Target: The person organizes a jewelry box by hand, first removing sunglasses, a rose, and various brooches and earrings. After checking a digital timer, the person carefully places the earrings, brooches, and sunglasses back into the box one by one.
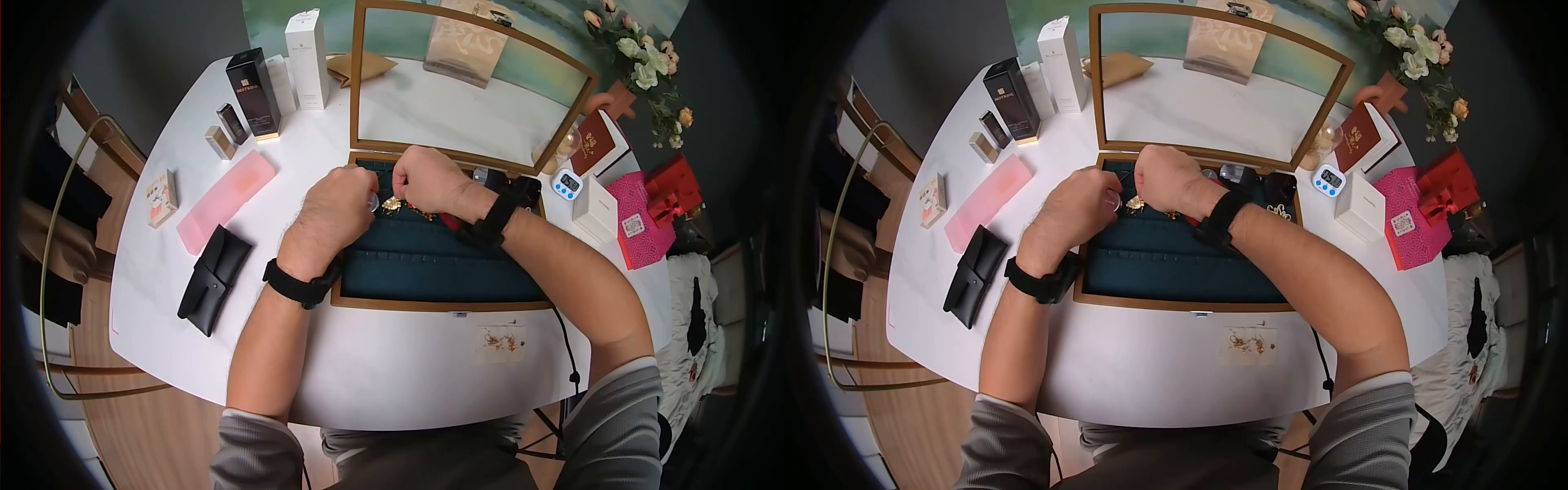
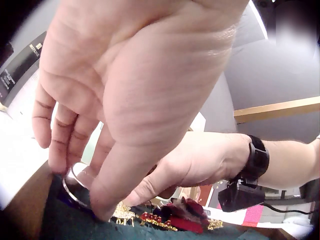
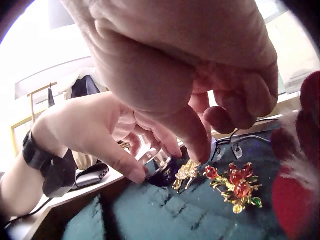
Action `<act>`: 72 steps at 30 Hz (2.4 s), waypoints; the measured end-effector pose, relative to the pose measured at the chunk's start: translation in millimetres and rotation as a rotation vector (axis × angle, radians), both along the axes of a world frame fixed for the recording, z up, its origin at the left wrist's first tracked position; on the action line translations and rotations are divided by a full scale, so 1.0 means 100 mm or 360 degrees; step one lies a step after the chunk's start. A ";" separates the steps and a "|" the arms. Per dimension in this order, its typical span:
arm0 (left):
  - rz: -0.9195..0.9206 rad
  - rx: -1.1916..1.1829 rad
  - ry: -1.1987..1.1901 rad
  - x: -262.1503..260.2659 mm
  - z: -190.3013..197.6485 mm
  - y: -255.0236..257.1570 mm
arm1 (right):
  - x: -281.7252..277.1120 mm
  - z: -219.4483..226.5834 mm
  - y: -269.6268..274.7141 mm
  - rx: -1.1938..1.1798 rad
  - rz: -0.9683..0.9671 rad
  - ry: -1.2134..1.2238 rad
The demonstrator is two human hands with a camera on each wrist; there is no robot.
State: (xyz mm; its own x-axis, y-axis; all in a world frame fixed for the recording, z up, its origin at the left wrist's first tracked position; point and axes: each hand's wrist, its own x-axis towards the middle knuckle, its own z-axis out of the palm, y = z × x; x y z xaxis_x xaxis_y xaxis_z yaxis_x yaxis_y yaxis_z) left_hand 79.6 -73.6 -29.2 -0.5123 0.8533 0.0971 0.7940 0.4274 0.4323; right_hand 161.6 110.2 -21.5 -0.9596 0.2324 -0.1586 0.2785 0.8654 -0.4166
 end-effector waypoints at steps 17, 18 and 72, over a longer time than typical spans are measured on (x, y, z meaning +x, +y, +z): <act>0.0014 0.0009 0.0037 0.02 0.03 -0.01 | 0.04 0.07 -0.10 0.0114 -0.0034 0.0042; 0.0005 0.0002 0.0041 0.02 0.03 -0.01 | 0.04 0.06 -0.09 0.0114 -0.0034 0.0041; -0.0587 0.0037 0.0105 1.09 0.57 -0.04 | 3.02 -0.08 0.89 0.0640 -0.0236 0.0378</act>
